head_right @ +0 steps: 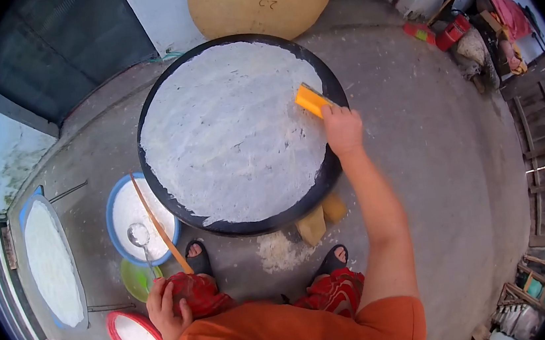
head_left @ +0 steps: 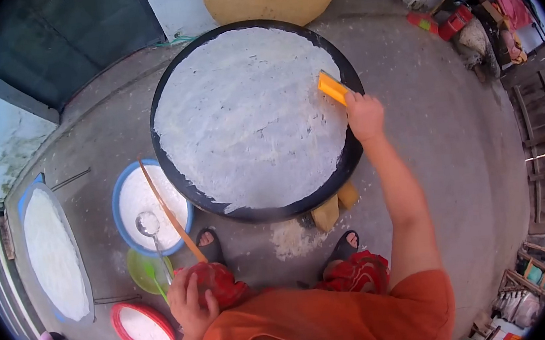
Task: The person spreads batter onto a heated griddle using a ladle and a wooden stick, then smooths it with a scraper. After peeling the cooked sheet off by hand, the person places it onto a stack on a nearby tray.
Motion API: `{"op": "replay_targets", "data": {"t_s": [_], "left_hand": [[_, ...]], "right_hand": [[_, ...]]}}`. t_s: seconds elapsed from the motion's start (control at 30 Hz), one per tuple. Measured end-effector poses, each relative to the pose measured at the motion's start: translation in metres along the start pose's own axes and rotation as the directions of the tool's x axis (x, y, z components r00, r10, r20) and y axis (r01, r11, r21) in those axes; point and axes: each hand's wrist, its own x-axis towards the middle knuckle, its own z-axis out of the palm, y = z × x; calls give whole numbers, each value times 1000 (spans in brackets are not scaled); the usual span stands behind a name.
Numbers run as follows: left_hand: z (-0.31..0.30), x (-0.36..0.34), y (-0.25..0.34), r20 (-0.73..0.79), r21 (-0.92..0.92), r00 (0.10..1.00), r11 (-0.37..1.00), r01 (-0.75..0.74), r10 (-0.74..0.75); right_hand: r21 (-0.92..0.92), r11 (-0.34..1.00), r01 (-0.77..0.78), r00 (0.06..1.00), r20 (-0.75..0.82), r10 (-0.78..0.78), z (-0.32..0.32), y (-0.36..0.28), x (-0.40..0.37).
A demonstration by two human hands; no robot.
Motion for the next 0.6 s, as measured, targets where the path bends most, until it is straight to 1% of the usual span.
{"op": "replay_targets", "data": {"t_s": [0.13, 0.17, 0.23, 0.3, 0.37, 0.43, 0.47, 0.5, 0.53, 0.57, 0.6], "left_hand": [[2, 6, -2, 12, -3, 1000, 1000, 1, -1], [3, 8, -3, 13, -5, 1000, 1000, -1, 1], [3, 10, -4, 36, 10, 999, 1000, 10, -11], [4, 12, -3, 41, 8, 999, 1000, 10, -10], [4, 14, -3, 43, 10, 999, 1000, 11, -11], [5, 16, -5, 45, 17, 999, 1000, 15, -15], [5, 17, -6, 43, 17, 999, 1000, 15, -16], [5, 17, -6, 45, 15, 999, 1000, 25, -25], [4, 17, -6, 49, 10, 998, 999, 35, -35], [5, 17, -6, 51, 7, 998, 999, 36, -36], [5, 17, -6, 54, 4, 997, 999, 50, -51]], "right_hand": [[25, 998, 64, 998, -11, -64, -5, -8, -10], [23, 998, 63, 998, -9, -63, -5, -10, -12], [0, 992, 124, 990, -62, -123, -7, -14, -17], [-9, 991, 131, 990, -49, -131, -11, -15, -18], [-15, 990, 140, 989, -40, -141, -19, -13, -18], [42, 982, 185, 981, -76, -181, -33, -8, -13], [42, 982, 185, 980, -78, -182, -44, -7, -12], [143, 989, -35, 999, 3, 35, -57, -4, -11], [221, 940, -259, 965, 104, 241, -63, 0, -10], [218, 941, -258, 965, 107, 240, -56, 14, -12], [389, 804, -450, 893, 175, 415, -40, 37, -16]]}}
